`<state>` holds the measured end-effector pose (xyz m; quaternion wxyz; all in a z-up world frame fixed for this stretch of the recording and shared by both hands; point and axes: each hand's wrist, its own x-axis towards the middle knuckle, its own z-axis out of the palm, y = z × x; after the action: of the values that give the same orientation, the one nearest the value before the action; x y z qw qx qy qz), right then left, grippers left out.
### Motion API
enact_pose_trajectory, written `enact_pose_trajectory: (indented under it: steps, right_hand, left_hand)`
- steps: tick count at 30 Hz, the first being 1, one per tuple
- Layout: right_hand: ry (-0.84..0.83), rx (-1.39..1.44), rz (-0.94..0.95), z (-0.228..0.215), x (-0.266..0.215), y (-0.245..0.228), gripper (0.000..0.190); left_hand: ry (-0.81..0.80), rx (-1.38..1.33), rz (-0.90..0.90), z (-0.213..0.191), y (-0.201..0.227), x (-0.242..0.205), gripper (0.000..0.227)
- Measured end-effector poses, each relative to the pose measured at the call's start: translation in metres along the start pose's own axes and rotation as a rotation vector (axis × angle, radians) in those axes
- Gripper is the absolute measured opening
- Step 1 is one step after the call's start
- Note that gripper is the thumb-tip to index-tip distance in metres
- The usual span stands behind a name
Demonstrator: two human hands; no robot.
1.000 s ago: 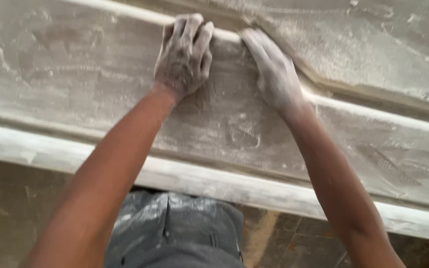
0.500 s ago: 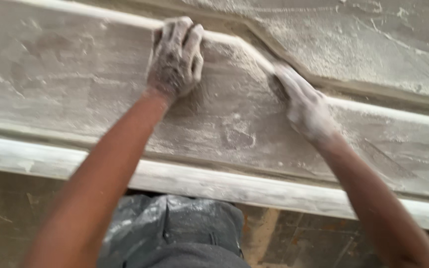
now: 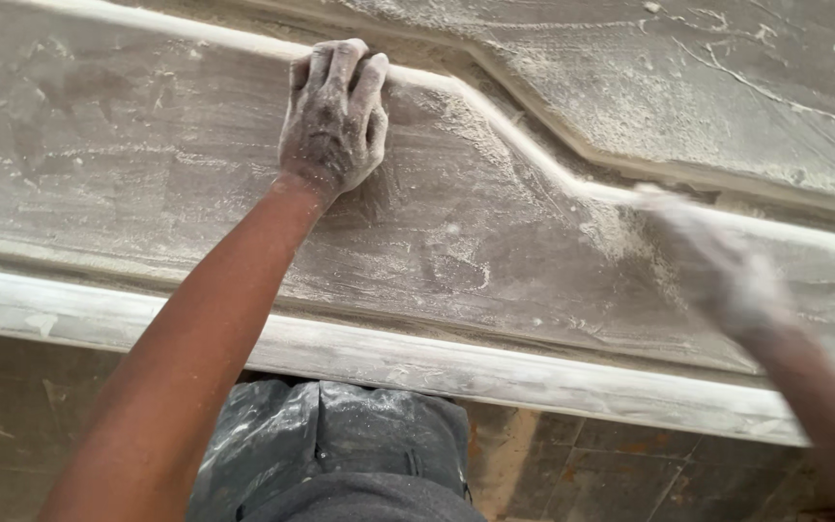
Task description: The person sands a wooden door panel using a sanding block, moving the block along the edges and recessed areas of the woodwork by hand.
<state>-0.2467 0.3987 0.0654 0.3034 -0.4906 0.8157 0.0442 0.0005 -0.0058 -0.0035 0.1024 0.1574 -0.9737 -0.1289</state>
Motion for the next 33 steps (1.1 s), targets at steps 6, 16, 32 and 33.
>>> enact_pose_trajectory:
  steps: [6,16,32,33]
  right_hand:
    - [0.415,0.436,-0.217,0.005,0.139,-0.135,0.038]
    - [0.422,0.384,-0.122,-0.007,0.082,-0.116,0.047]
    - [0.350,0.512,-0.093,-0.016,0.132,-0.155,0.049]
    - [0.331,0.501,-0.027,-0.014,0.147,-0.163,0.057]
  left_hand:
    - [-0.011,0.011,-0.015,0.003,0.002,-0.002,0.041]
    - [0.023,0.006,-0.016,0.004,0.001,0.000,0.040]
    - [-0.030,-0.021,-0.061,-0.001,0.004,0.003,0.041]
    - [-0.037,-0.008,-0.056,-0.002,0.004,0.003,0.042]
